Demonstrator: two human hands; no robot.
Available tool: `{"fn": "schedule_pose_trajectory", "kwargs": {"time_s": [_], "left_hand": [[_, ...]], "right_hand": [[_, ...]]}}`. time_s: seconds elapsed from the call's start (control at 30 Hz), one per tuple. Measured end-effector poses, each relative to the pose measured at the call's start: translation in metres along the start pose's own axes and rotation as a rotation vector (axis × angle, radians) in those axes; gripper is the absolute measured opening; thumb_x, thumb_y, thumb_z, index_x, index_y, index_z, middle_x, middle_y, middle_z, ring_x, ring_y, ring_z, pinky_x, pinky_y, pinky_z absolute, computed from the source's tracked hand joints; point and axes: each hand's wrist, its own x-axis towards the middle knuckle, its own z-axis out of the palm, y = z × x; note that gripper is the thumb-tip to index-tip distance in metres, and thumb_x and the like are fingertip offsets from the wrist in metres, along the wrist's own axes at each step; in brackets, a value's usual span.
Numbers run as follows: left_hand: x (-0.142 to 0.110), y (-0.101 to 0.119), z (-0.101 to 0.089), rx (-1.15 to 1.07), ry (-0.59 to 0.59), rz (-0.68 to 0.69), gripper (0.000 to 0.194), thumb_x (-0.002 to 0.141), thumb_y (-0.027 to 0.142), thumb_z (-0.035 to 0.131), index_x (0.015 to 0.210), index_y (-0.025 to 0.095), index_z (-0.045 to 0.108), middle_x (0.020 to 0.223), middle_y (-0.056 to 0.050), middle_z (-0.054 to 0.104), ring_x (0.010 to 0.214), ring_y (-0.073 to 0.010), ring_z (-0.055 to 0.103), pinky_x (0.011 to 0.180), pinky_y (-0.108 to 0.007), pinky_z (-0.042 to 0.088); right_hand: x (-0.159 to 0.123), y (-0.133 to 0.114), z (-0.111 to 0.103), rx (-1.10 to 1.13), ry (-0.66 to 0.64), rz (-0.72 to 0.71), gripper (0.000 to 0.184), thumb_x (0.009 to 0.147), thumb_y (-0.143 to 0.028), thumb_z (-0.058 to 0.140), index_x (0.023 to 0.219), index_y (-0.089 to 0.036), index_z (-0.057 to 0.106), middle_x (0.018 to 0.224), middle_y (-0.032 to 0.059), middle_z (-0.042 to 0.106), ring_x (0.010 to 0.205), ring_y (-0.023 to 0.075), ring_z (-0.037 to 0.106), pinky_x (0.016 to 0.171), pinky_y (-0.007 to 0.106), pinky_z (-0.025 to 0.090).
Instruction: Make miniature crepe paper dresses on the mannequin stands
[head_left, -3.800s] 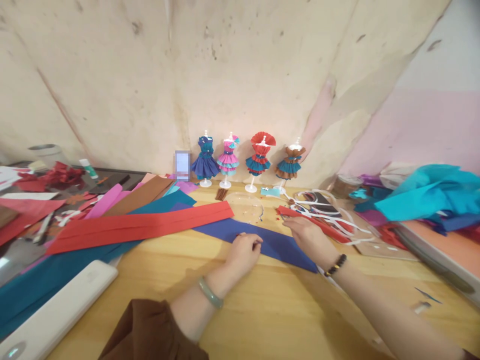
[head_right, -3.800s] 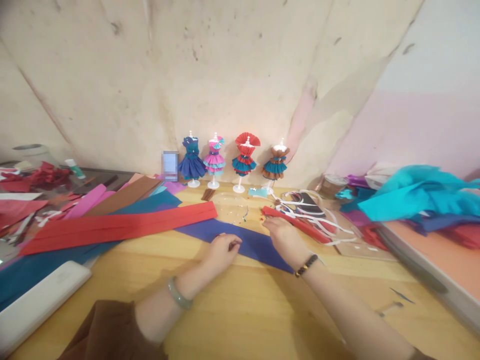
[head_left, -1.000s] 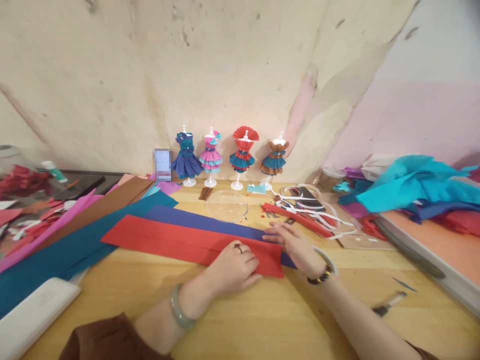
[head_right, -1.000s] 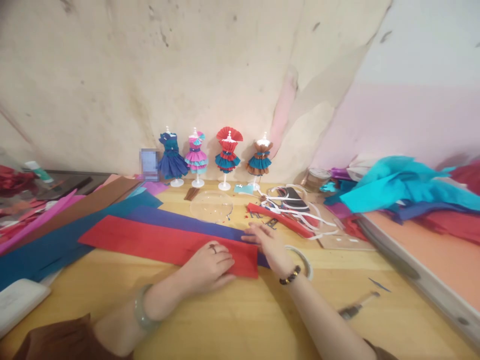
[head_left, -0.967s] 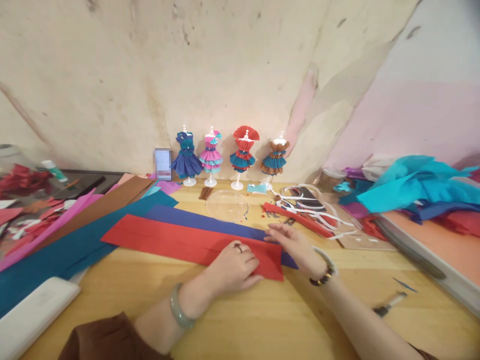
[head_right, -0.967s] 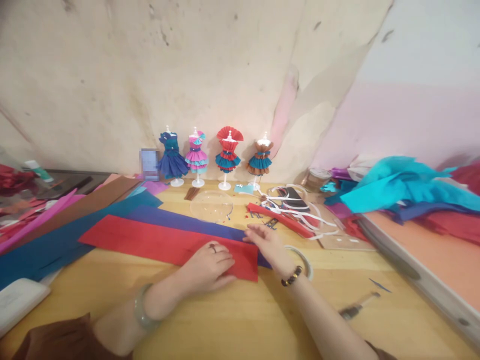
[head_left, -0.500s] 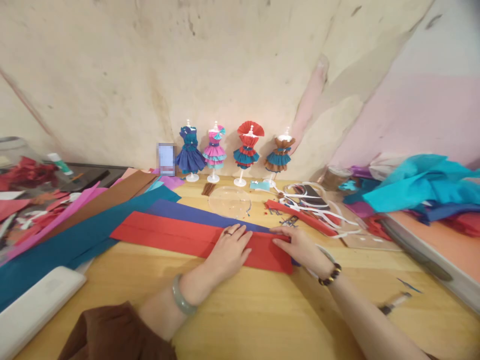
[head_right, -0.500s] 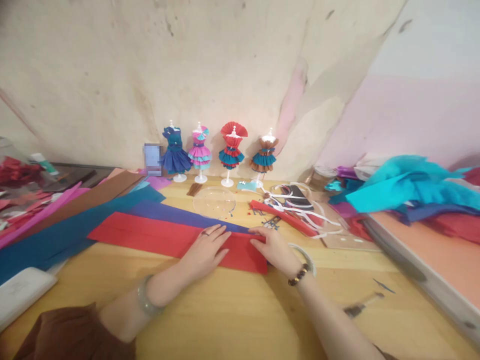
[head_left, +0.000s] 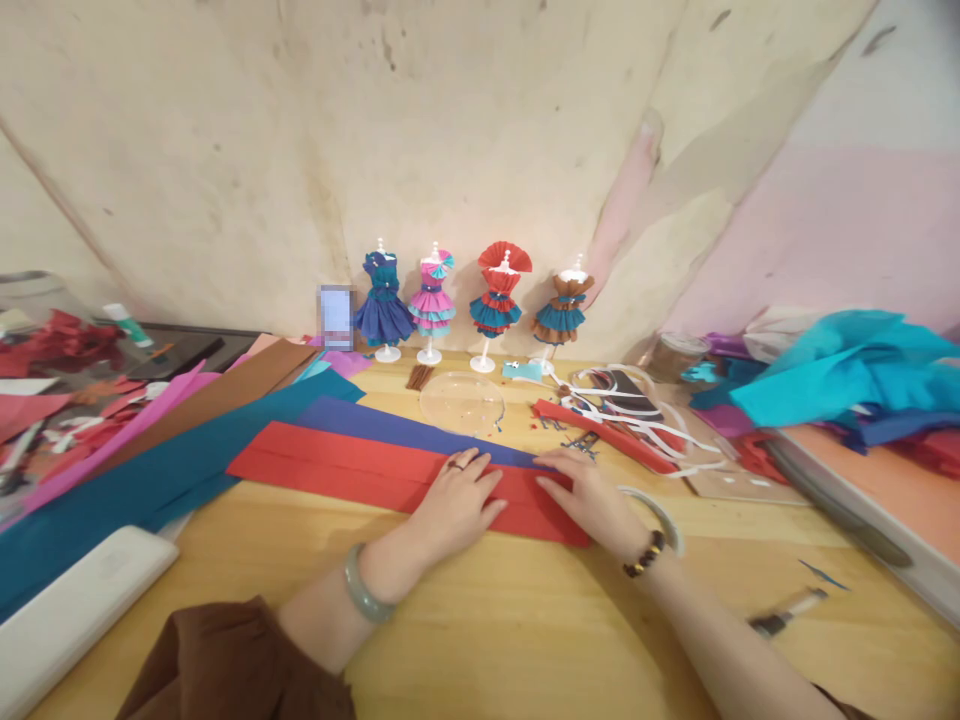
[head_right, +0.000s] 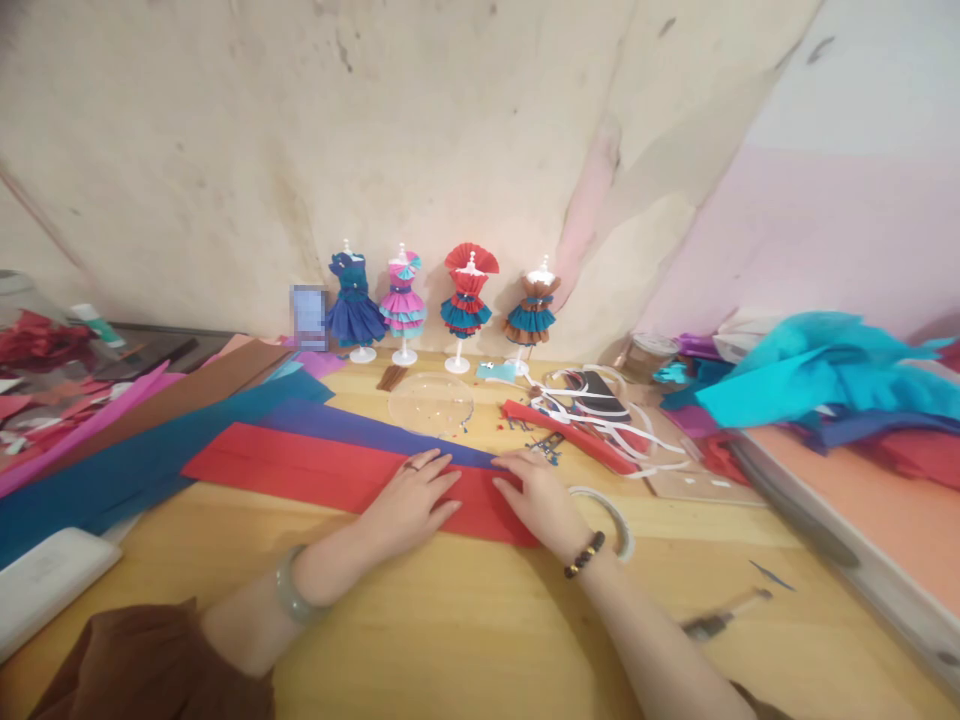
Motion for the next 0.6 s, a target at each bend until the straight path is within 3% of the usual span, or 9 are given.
{"fn": "schedule_pose_trajectory", "kwargs": {"time_s": [0.2, 0.43, 0.6], "left_hand": [[0.0, -0.001, 0.002, -0.013, 0.043, 0.015, 0.041, 0.092, 0.036, 0.05, 0.126, 0.016, 0.059, 0.139, -0.015, 0.05, 0.132, -0.0313, 0.04, 0.107, -0.047, 0.035], [0.002, -0.008, 0.001, -0.052, 0.119, 0.057, 0.024, 0.091, 0.027, 0.053, 0.105, 0.017, 0.07, 0.128, -0.012, 0.059, 0.123, -0.028, 0.047, 0.102, -0.044, 0.042], [0.004, -0.012, 0.001, -0.083, 0.188, 0.121, 0.02, 0.09, 0.023, 0.054, 0.094, 0.018, 0.073, 0.118, -0.009, 0.065, 0.118, -0.0252, 0.05, 0.1, -0.042, 0.043]], "right_hand": [[-0.005, -0.021, 0.01, -0.173, -0.061, -0.269, 0.019, 0.092, -0.024, 0.053, 0.093, -0.021, 0.072, 0.095, 0.008, 0.07, 0.09, 0.021, 0.062, 0.085, 0.04, 0.05], [-0.005, -0.022, 0.01, -0.196, -0.072, -0.276, 0.022, 0.091, -0.013, 0.05, 0.088, -0.02, 0.071, 0.093, 0.0069, 0.07, 0.086, 0.0189, 0.063, 0.08, 0.033, 0.052], [-0.005, -0.025, 0.004, -0.151, -0.091, -0.296, 0.016, 0.091, -0.019, 0.054, 0.093, -0.02, 0.07, 0.095, 0.0073, 0.07, 0.089, 0.0191, 0.062, 0.084, 0.034, 0.051]]}}
